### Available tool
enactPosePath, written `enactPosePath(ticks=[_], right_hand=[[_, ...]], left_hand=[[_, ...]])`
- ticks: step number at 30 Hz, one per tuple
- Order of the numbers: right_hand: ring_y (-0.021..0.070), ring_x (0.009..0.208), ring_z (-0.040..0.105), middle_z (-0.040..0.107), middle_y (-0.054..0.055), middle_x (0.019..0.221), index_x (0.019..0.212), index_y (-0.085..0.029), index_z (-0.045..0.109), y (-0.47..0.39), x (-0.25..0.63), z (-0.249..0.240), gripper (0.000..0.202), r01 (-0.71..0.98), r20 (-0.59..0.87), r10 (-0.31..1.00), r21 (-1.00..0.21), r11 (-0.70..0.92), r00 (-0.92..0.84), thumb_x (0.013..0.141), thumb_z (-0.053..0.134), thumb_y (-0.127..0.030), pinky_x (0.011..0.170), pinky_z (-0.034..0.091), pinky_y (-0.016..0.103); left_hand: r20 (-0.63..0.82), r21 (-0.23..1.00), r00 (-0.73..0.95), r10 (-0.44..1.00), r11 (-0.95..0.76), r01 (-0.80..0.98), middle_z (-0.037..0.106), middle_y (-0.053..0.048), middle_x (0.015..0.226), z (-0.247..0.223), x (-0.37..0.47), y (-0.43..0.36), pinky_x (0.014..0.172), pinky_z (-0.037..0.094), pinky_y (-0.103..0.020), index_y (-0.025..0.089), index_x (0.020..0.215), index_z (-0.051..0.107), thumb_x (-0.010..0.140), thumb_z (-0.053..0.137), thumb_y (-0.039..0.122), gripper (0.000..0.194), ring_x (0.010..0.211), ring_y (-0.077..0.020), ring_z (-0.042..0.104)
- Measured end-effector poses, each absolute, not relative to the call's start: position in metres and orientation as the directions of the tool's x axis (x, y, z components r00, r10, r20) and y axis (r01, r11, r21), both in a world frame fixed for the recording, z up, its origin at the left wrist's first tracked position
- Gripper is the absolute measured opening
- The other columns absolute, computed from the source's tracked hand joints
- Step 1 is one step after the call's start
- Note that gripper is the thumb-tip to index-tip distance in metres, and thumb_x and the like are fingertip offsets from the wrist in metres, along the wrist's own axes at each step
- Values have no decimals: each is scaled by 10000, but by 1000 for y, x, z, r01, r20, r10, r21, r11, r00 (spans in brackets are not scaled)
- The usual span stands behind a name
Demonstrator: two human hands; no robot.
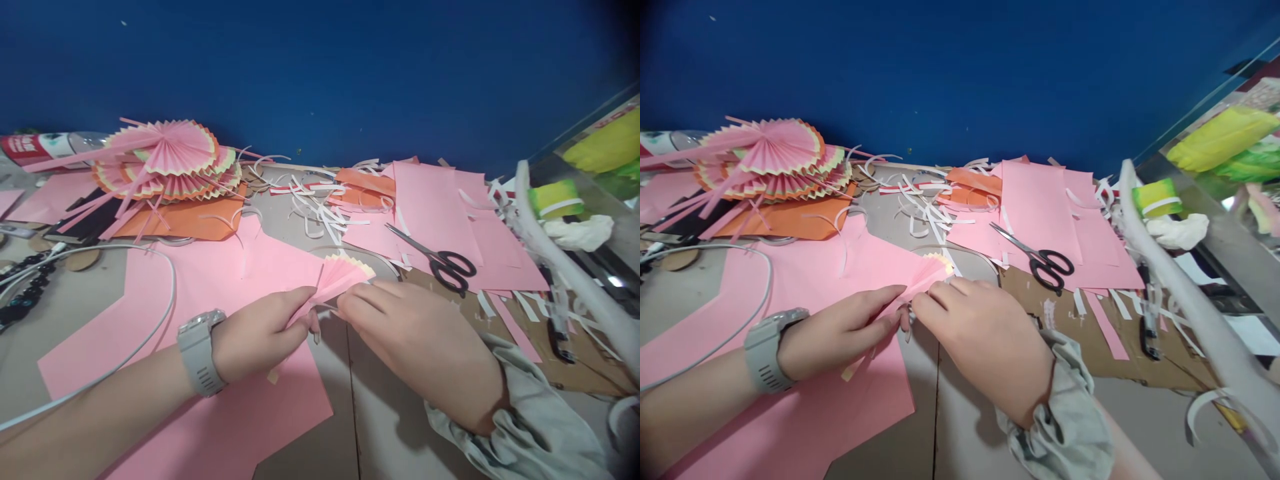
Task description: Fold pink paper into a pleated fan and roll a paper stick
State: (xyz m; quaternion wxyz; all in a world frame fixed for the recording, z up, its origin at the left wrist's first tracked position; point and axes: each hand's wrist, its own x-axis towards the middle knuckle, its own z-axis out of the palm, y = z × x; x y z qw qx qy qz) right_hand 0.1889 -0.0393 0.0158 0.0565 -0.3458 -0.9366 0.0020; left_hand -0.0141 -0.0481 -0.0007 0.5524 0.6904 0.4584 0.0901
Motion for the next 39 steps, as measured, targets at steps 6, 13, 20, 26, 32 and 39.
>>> enactPosePath(ticks=[6,13,20,26,32,39], right_hand=[[156,666,483,531,-40,732,825,-224,482,-40,191,17,162,644,101,646,-57,763,-756,763,543,-87,587,269,286],[160,669,494,543,-37,749,850,-235,491,-38,190,17,181,632,84,632,-38,774,-770,755,558,-96,586,277,285],[169,673,521,555,-29,741,853,-224,506,-42,190,19,152,644,77,643,-11,765,-762,759,558,-115,576,294,287],[172,689,539,565,-25,750,862,-221,527,-42,189,19,153,667,40,667,-11,745,-744,758,553,-112,572,307,288],[162,703,553,587,-21,760,867,-216,542,-42,189,19,170,675,45,676,-29,737,-736,763,521,-83,584,318,290],[172,737,564,595,-20,790,911,-220,529,-42,189,18,182,685,46,686,-39,727,-726,779,525,-96,613,321,291]], left_hand=[[-376,842,565,735,16,540,442,116,469,-4,-16,-49,505,427,-217,229,835,422,889,310,210,126,321,-70,483],[-375,823,572,729,-21,567,462,113,492,-6,-17,-48,513,414,-223,232,843,421,888,296,202,137,328,-72,502],[-362,773,548,754,-86,629,439,107,444,-1,-11,-50,509,370,-231,214,789,362,902,277,244,145,345,-84,481],[-354,766,549,757,-102,635,453,97,478,3,-9,-51,526,358,-237,210,791,368,913,254,269,177,359,-77,457],[-353,767,545,761,-98,634,438,92,504,3,-9,-50,533,357,-241,208,787,384,908,256,241,179,358,-76,438],[-363,775,559,745,-91,625,419,100,522,0,-12,-50,529,361,-248,208,808,386,919,233,267,198,327,-67,473]])
